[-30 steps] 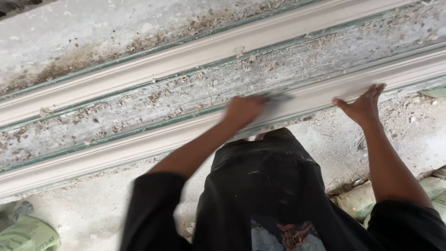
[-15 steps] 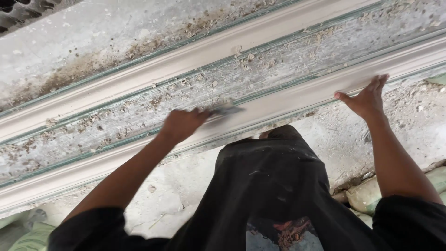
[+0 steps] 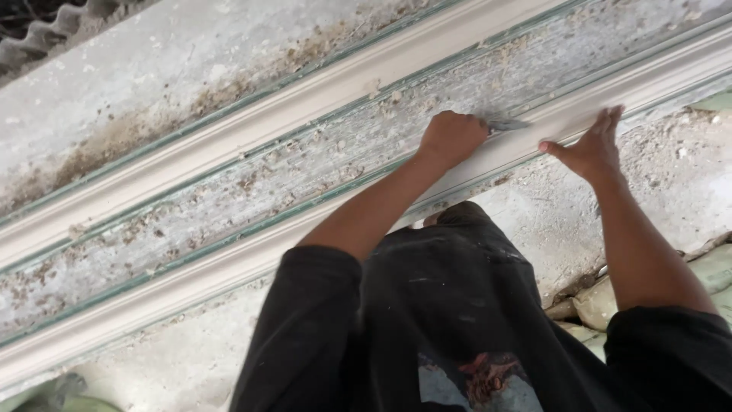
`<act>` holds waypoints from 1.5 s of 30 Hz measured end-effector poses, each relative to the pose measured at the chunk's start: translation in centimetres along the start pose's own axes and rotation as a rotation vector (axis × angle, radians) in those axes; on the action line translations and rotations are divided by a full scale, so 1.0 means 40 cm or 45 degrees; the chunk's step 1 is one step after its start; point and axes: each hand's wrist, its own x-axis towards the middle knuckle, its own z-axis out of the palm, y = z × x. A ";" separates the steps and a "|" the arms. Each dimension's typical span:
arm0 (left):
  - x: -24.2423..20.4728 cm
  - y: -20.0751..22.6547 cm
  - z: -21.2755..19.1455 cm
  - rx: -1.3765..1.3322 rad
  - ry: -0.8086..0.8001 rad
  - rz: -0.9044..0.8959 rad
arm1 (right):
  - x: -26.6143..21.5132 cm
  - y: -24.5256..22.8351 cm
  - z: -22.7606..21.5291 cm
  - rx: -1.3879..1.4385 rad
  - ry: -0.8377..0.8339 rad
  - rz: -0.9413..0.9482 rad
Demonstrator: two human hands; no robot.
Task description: The person scrapes the surface of long white molding pieces using a metal scraper. They work on several pieces laid out on a dusty floor, moving from one piece to another and occasionally repositioning the molding to access different areas.
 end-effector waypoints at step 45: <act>-0.255 -0.028 -0.241 -0.072 -0.785 -1.035 | 0.288 0.450 -0.328 0.315 -0.176 -0.258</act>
